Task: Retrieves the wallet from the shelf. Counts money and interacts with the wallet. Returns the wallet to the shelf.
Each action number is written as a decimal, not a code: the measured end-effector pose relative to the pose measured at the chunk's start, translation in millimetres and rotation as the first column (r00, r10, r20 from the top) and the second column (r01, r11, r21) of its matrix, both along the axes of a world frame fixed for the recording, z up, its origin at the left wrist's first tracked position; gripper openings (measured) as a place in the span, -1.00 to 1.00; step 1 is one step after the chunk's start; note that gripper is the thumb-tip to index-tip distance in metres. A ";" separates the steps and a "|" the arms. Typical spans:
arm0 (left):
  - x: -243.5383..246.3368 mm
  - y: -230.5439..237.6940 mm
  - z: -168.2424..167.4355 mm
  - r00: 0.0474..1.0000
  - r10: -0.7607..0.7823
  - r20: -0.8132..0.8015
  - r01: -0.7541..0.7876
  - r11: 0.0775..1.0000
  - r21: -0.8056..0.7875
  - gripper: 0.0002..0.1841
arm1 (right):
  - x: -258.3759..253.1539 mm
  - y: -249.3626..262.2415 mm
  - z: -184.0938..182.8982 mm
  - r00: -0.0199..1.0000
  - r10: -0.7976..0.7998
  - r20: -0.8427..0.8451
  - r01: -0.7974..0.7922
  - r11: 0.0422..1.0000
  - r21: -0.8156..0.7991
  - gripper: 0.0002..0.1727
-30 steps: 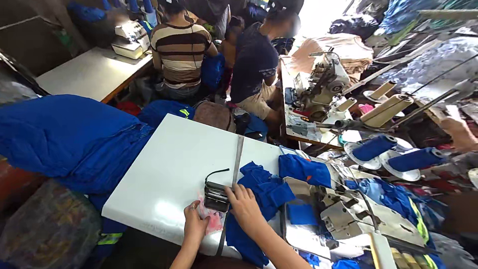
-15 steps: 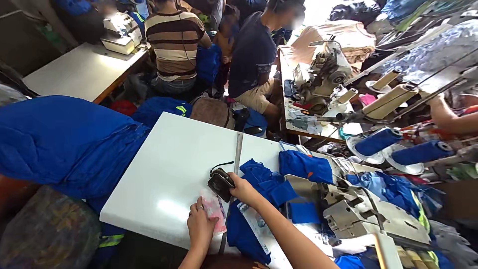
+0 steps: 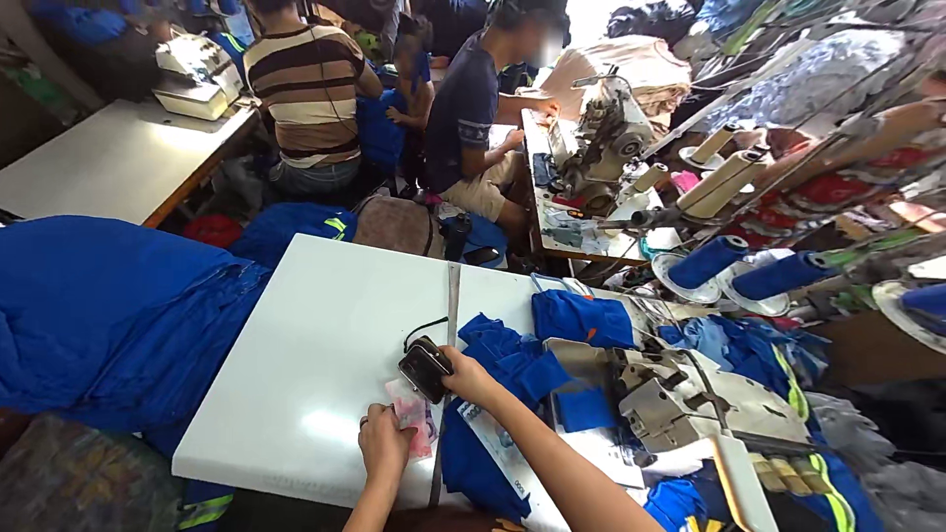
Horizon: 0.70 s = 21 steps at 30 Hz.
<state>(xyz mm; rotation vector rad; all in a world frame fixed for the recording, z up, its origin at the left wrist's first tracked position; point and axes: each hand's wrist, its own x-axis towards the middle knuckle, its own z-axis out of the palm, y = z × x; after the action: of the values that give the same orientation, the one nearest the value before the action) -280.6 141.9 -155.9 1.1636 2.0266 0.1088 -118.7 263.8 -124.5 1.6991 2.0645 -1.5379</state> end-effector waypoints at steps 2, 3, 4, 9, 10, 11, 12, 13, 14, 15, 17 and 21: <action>-3.3 -5.4 -5.5 0.999 -0.001 0.049 -0.003 0.996 0.089 -0.51 | -3.9 0.5 10.6 0.998 0.029 0.050 -0.032 0.998 0.045 -0.33; -7.2 -8.2 -8.6 0.996 0.004 0.086 -0.015 0.992 0.124 -0.56 | -5.9 0.7 15.0 0.996 0.041 0.080 -0.047 0.996 0.077 -0.34; -13.2 -11.2 -12.1 0.991 0.017 0.136 -0.037 0.989 0.145 -0.58 | -7.2 0.8 17.3 0.992 0.056 0.111 -0.069 0.991 0.118 -0.35; -53.7 -30.1 -26.0 0.814 0.194 0.548 -0.361 0.907 0.215 -0.61 | 0.0 -5.4 8.8 0.953 0.207 0.223 -0.266 0.922 0.281 -0.42; -59.9 -34.7 -24.9 0.702 0.272 0.658 -0.486 0.858 0.164 -0.59 | 1.7 -9.3 3.8 0.941 0.240 0.240 -0.307 0.903 0.302 -0.42; -66.0 -39.6 -24.7 0.579 0.336 0.743 -0.583 0.807 0.089 -0.58 | 2.9 -14.4 -0.5 0.930 0.264 0.255 -0.340 0.883 0.324 -0.40; -72.0 -44.7 -25.1 0.451 0.377 0.809 -0.651 0.759 0.009 -0.59 | 3.7 -20.0 -3.6 0.920 0.281 0.274 -0.368 0.862 0.348 -0.39; -77.4 -49.4 -25.7 0.336 0.395 0.855 -0.694 0.718 -0.060 -0.63 | 4.9 -25.4 -6.0 0.912 0.289 0.290 -0.387 0.840 0.380 -0.38; -82.0 -53.6 -25.3 0.246 0.393 0.886 -0.712 0.694 -0.110 -0.67 | 6.1 -30.3 -7.1 0.908 0.292 0.300 -0.399 0.821 0.409 -0.37; -85.5 -57.4 -25.0 0.174 0.374 0.911 -0.718 0.682 -0.143 -0.71 | 7.2 -34.8 -7.1 0.906 0.289 0.308 -0.405 0.801 0.440 -0.38; -87.4 -63.3 -24.1 0.067 0.320 0.945 -0.716 0.675 -0.177 -0.75 | 6.6 -44.5 -2.0 0.912 0.277 0.303 -0.398 0.778 0.485 -0.43; -79.5 -60.9 -23.6 -0.012 0.268 0.963 -0.686 0.699 -0.203 -0.78 | -5.8 -66.9 22.6 0.966 0.249 0.067 -0.246 0.811 0.531 -0.64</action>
<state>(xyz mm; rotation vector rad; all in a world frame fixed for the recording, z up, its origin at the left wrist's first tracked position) -360.1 81.0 -179.5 0.1646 1.0263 1.3175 -124.4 196.9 -101.9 1.4520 2.7754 -0.9357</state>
